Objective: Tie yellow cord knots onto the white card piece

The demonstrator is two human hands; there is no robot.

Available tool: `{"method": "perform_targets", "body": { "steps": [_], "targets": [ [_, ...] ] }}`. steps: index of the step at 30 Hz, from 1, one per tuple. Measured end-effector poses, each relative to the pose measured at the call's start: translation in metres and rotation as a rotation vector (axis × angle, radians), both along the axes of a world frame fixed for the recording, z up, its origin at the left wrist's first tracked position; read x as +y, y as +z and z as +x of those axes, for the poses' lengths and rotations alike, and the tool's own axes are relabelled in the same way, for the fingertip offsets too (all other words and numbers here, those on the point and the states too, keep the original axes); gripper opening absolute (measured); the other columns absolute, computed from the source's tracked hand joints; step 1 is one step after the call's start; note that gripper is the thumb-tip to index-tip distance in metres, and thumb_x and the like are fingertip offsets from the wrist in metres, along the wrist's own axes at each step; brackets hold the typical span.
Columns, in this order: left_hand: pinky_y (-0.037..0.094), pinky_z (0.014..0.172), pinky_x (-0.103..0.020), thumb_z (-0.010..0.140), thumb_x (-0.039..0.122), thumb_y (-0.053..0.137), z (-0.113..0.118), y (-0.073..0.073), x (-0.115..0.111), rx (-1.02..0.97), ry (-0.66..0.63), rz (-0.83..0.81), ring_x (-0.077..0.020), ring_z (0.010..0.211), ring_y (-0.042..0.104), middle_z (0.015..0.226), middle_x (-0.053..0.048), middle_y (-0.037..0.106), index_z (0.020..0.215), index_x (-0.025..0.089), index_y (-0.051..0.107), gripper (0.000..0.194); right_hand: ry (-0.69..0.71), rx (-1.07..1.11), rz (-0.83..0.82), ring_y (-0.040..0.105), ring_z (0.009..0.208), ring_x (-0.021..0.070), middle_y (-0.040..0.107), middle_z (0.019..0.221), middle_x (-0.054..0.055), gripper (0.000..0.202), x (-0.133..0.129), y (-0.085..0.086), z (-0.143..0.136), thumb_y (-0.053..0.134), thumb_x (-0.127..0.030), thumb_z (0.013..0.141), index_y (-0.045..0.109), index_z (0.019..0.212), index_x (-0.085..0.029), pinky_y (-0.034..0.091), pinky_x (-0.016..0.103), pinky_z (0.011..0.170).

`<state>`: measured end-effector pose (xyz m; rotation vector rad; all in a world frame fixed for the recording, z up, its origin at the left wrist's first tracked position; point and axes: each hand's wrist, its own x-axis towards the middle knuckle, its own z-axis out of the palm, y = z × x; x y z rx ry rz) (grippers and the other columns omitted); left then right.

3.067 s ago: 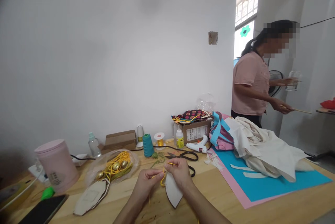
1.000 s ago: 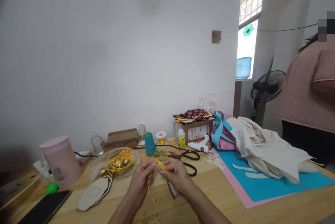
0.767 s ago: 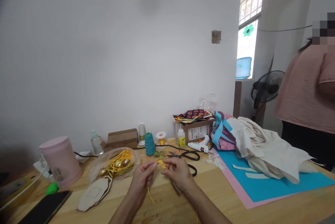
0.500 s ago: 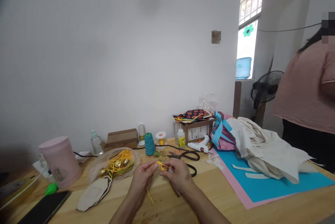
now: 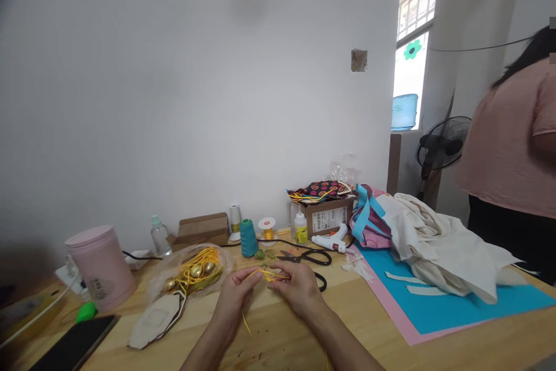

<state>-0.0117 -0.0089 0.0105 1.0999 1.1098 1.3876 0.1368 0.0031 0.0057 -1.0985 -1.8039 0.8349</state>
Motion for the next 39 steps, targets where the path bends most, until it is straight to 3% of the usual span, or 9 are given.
{"method": "perform_targets", "body": {
  "steps": [6,11,19,27,31,35,39],
  "targets": [
    [0.039,0.049,-0.022,0.052,0.028,0.066,-0.003,-0.001,0.0,-0.005,-0.086,-0.003,-0.014,0.05,0.054,0.055,-0.003,0.065,0.068,0.011,0.067,0.023,0.031,-0.161,0.126,0.048,0.054,0.0103,0.059,0.057,-0.006,0.027,-0.008,0.014,0.006,0.052,-0.028,0.065,0.056,0.091,-0.022,0.031,0.019,0.054],
    [0.04,0.055,-0.025,0.052,0.026,0.066,-0.005,-0.006,0.002,0.016,-0.091,0.014,-0.0151,0.053,0.055,0.057,-0.004,0.066,0.064,0.011,0.067,0.019,0.063,-0.212,0.102,0.048,0.053,0.0093,0.059,0.058,-0.005,0.014,-0.008,0.011,0.008,0.052,-0.03,0.066,0.056,0.073,-0.019,0.027,0.017,0.049],
    [0.039,0.057,-0.024,0.053,0.025,0.065,0.0,-0.004,-0.001,0.066,-0.102,0.038,-0.0159,0.057,0.055,0.06,-0.004,0.066,0.063,0.012,0.067,0.017,0.136,-0.276,0.147,0.048,0.062,0.011,0.058,0.065,-0.002,0.017,-0.006,0.011,0.013,0.046,-0.028,0.072,0.06,0.069,-0.02,0.03,0.018,0.054],
    [0.033,0.048,-0.021,0.052,0.024,0.064,0.001,-0.002,-0.003,0.09,-0.186,-0.008,-0.0118,0.046,0.048,0.05,-0.001,0.061,0.057,0.01,0.065,0.014,0.278,-0.257,0.133,0.047,0.068,0.0129,0.056,0.07,-0.001,0.024,-0.006,0.008,0.019,0.038,-0.03,0.077,0.058,0.071,-0.019,0.034,0.02,0.06],
    [0.026,0.041,-0.018,0.05,0.023,0.065,0.002,-0.007,0.001,0.067,-0.153,-0.071,-0.007,0.037,0.039,0.04,0.003,0.055,0.053,0.01,0.064,0.014,0.24,-0.165,0.043,0.05,0.066,0.0132,0.058,0.072,0.001,0.029,0.0,0.006,0.02,0.033,-0.03,0.079,0.058,0.076,-0.017,0.037,0.022,0.059],
    [0.018,0.038,-0.018,0.049,0.022,0.065,0.003,-0.008,0.004,0.056,-0.119,-0.116,-0.0039,0.031,0.028,0.031,0.007,0.045,0.045,0.011,0.061,0.012,0.182,-0.076,0.034,0.052,0.076,0.0155,0.06,0.083,0.003,0.024,0.002,0.003,0.014,0.04,-0.028,0.074,0.059,0.085,-0.017,0.038,0.025,0.068],
    [0.019,0.039,-0.018,0.049,0.021,0.065,0.004,-0.007,0.001,0.009,-0.179,-0.113,-0.0046,0.034,0.032,0.034,0.005,0.049,0.047,0.011,0.062,0.011,0.101,-0.147,0.1,0.05,0.081,0.018,0.059,0.086,0.002,0.028,-0.002,-0.003,0.007,0.059,-0.025,0.057,0.059,0.085,-0.021,0.037,0.027,0.072]
  ]
}}
